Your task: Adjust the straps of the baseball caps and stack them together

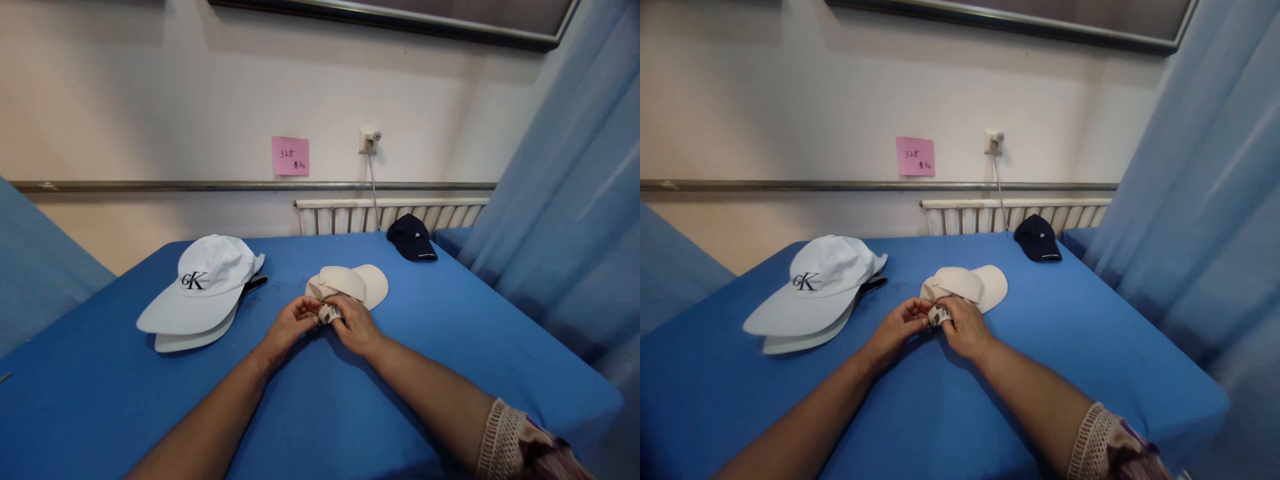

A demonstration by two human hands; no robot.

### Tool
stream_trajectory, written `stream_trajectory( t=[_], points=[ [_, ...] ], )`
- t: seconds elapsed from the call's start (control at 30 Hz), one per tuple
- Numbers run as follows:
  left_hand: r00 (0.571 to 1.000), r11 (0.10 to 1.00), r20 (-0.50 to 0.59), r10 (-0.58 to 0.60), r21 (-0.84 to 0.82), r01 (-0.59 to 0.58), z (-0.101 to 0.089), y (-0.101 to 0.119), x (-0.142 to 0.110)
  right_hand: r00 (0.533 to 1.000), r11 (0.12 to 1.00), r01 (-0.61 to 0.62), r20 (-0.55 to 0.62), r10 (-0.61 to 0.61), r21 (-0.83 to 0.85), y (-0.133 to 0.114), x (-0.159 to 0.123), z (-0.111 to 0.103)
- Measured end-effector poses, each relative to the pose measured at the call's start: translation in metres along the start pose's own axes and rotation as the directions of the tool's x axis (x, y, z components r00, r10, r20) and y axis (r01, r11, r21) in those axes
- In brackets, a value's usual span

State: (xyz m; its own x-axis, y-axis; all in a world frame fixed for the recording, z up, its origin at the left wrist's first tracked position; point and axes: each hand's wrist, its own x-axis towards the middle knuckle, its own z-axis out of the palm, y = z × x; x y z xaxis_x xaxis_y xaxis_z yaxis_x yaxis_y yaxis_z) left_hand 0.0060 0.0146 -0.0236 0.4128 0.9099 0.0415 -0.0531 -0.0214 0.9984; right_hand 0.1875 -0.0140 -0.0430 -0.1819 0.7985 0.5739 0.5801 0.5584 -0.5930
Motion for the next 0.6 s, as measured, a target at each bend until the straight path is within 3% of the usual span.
stream_trajectory(
  t=[0.27,0.43,0.6],
  points=[
    [0.993,0.952,0.024,0.112,0.283,-0.114,0.005,0.003,-0.004,0.999,0.999,-0.036,-0.007,0.036,-0.03,0.004,0.0,0.002],
    [0.977,0.81,0.023,0.213,0.555,-0.19,0.009,0.003,-0.005,1.0,0.999,-0.03,0.009,0.029,0.02,0.003,0.0,0.002],
    [0.937,0.699,0.05,0.346,0.652,-0.293,0.011,0.005,-0.006,0.997,0.993,0.058,0.037,-0.062,0.104,-0.002,0.0,-0.001]
  ],
)
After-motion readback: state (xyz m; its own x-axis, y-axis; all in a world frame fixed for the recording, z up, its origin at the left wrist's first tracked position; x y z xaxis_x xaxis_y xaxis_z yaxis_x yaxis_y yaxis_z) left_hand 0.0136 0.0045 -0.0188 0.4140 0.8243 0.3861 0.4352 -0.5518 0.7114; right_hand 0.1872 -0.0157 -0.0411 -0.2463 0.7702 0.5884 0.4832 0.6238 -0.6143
